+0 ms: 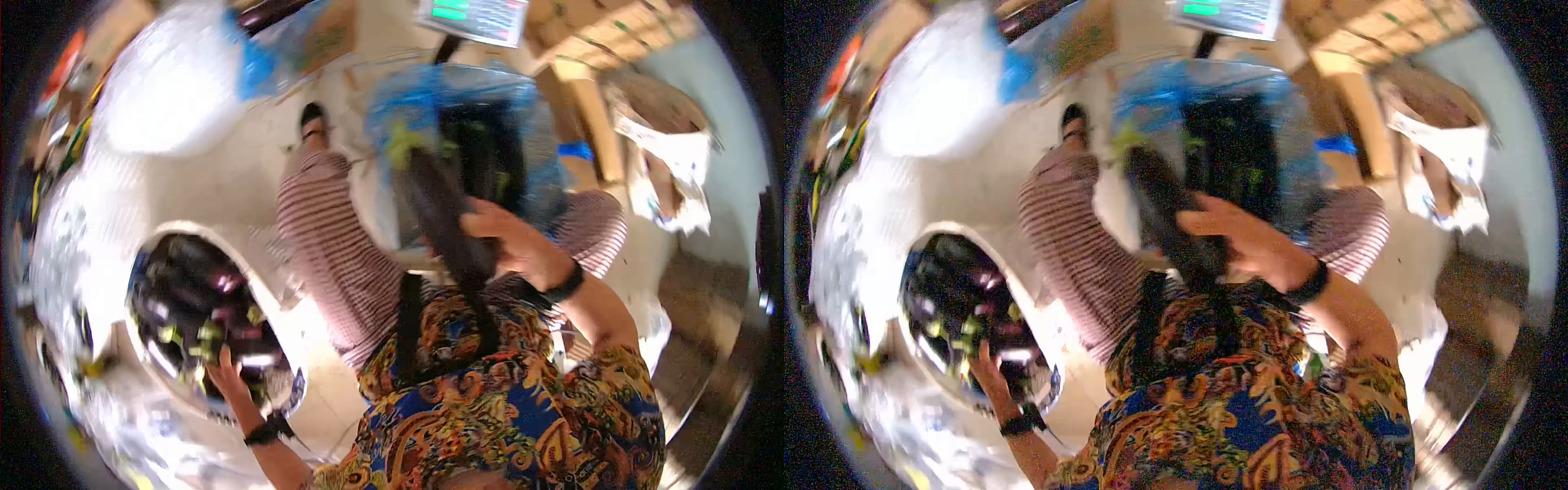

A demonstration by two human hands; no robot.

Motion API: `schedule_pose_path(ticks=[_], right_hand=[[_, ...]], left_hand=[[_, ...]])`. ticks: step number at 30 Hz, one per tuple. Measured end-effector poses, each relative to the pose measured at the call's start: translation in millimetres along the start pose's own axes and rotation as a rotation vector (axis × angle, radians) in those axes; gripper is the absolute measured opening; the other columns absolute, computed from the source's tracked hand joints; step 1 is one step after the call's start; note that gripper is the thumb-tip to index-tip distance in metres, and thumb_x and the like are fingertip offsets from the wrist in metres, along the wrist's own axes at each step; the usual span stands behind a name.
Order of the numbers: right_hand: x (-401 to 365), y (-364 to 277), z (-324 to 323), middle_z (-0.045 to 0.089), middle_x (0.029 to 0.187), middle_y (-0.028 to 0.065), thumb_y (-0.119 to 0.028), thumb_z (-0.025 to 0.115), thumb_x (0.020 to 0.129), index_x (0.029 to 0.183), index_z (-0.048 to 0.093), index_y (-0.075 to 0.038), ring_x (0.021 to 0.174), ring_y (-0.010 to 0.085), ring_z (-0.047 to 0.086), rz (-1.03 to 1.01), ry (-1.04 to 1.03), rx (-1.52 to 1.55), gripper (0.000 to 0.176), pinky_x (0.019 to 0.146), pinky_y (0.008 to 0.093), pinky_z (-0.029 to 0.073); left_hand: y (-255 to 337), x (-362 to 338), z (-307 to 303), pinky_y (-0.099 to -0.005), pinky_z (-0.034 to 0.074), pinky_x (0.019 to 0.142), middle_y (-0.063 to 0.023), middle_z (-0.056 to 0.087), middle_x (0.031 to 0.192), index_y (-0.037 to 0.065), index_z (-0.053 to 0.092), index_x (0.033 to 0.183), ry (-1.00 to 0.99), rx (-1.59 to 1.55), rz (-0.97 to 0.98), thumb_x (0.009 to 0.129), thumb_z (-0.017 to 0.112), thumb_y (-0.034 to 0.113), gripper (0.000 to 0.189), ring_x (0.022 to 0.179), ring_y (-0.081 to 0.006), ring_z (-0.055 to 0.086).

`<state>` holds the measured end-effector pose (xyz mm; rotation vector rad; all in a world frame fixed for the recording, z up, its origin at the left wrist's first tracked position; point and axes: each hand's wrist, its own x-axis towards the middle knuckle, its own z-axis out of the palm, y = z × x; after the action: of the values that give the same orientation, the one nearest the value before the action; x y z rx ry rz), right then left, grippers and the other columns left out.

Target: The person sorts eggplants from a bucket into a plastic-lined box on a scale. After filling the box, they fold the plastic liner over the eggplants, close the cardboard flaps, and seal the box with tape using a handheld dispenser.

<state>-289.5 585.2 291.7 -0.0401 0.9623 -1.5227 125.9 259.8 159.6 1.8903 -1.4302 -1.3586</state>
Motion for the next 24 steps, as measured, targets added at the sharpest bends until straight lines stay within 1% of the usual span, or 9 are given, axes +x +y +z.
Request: schedule_pose_path(ticks=[1, 2, 3, 4, 5, 9, 17, 20, 24], right_hand=[[6, 4, -7, 0.063, 0.117, 0.0111, -0.024, 0.064, 0.089, 0.135, 0.046, -0.002, 0.103, 0.0178, 0.063, -0.038, -0.005, -0.026, 0.054, 0.09, 0.0303, 0.052], [12, 14, -23, 0.063, 0.117, 0.0128, -0.028, 0.064, 0.089, 0.134, 0.046, -0.001, 0.103, 0.0198, 0.064, -0.254, -0.045, -0.562, 0.055, 0.09, 0.0321, 0.052], [19, 23, -38, 0.063, 0.117, 0.0145, -0.032, 0.063, 0.089, 0.133, 0.046, 0.0, 0.104, 0.0217, 0.064, -0.534, -0.111, -1.071, 0.057, 0.09, 0.0339, 0.053], [13, 19, -32, 0.063, 0.116, 0.0159, -0.035, 0.064, 0.088, 0.132, 0.046, 0.001, 0.101, 0.0237, 0.065, -0.309, -0.054, -0.56, 0.06, 0.087, 0.0357, 0.054], [3, 11, -25, 0.063, 0.115, 0.0173, -0.039, 0.064, 0.086, 0.131, 0.047, 0.001, 0.099, 0.0258, 0.066, -0.04, 0.032, -0.091, 0.063, 0.084, 0.0375, 0.056], [6, 19, -27, 0.063, 0.111, 0.0205, -0.04, 0.064, 0.084, 0.13, 0.046, 0.003, 0.095, 0.0287, 0.067, -0.036, 0.083, -0.14, 0.066, 0.078, 0.0392, 0.058], [11, 14, 22, 0.064, 0.11, 0.0208, -0.038, 0.064, 0.084, 0.131, 0.045, 0.003, 0.093, 0.0282, 0.068, -0.032, 0.084, -0.219, 0.065, 0.075, 0.0377, 0.058], [13, 9, 42, 0.06, 0.119, 0.0179, -0.035, 0.062, 0.087, 0.137, 0.04, 0.001, 0.105, 0.0276, 0.064, 0.044, 0.002, -0.26, 0.065, 0.089, 0.0379, 0.054], [35, 13, 50, 0.059, 0.12, 0.0156, -0.03, 0.062, 0.088, 0.14, 0.036, 0.001, 0.108, 0.0253, 0.061, 0.072, -0.088, -0.221, 0.066, 0.093, 0.0373, 0.051]], left_hand=[[-24, 18, -19, -0.0426, 0.045, 0.094, -0.0175, 0.047, 0.135, -0.003, 0.037, 0.139, 0.071, -0.096, -0.029, 0.081, 0.07, 0.03, 0.075, 0.113, -0.028, 0.051], [-42, 24, -36, -0.0415, 0.047, 0.09, -0.0166, 0.052, 0.127, -0.002, 0.044, 0.133, 0.008, -0.116, 0.154, 0.08, 0.073, 0.031, 0.069, 0.112, -0.0247, 0.051], [-18, -2, -65, -0.0388, 0.048, 0.085, -0.0119, 0.06, 0.113, 0.0, 0.05, 0.126, -0.011, -0.306, -0.02, 0.08, 0.072, 0.029, 0.059, 0.105, -0.0221, 0.056], [-41, 33, -48, -0.0363, 0.049, 0.079, -0.0072, 0.065, 0.103, 0.004, 0.056, 0.119, 0.032, -0.133, 0.199, 0.082, 0.069, 0.026, 0.045, 0.096, -0.0198, 0.061], [9, 10, -27, -0.0343, 0.048, 0.074, -0.005, 0.068, 0.098, 0.007, 0.059, 0.113, 0.033, -0.58, 0.083, 0.083, 0.069, 0.025, 0.036, 0.087, -0.017, 0.063], [43, 6, -28, -0.0426, 0.046, 0.099, -0.0069, 0.06, 0.121, 0.008, 0.05, 0.132, -0.332, -0.888, 0.174, 0.084, 0.07, 0.028, 0.055, 0.111, -0.0234, 0.058], [-6, 17, -27, -0.0382, 0.049, 0.092, -0.0048, 0.062, 0.116, 0.008, 0.055, 0.124, -0.191, -0.893, -0.011, 0.087, 0.07, 0.032, 0.046, 0.107, -0.0188, 0.06], [-11, 1, -21, -0.0356, 0.051, 0.085, -0.0024, 0.064, 0.108, 0.008, 0.059, 0.116, -0.153, -0.692, -0.035, 0.085, 0.071, 0.031, 0.041, 0.098, -0.0166, 0.062], [-22, -4, -15, -0.0378, 0.05, 0.089, -0.0088, 0.063, 0.114, 0.006, 0.055, 0.121, -0.369, -0.735, 0.001, 0.084, 0.069, 0.039, 0.051, 0.103, -0.0217, 0.06]])
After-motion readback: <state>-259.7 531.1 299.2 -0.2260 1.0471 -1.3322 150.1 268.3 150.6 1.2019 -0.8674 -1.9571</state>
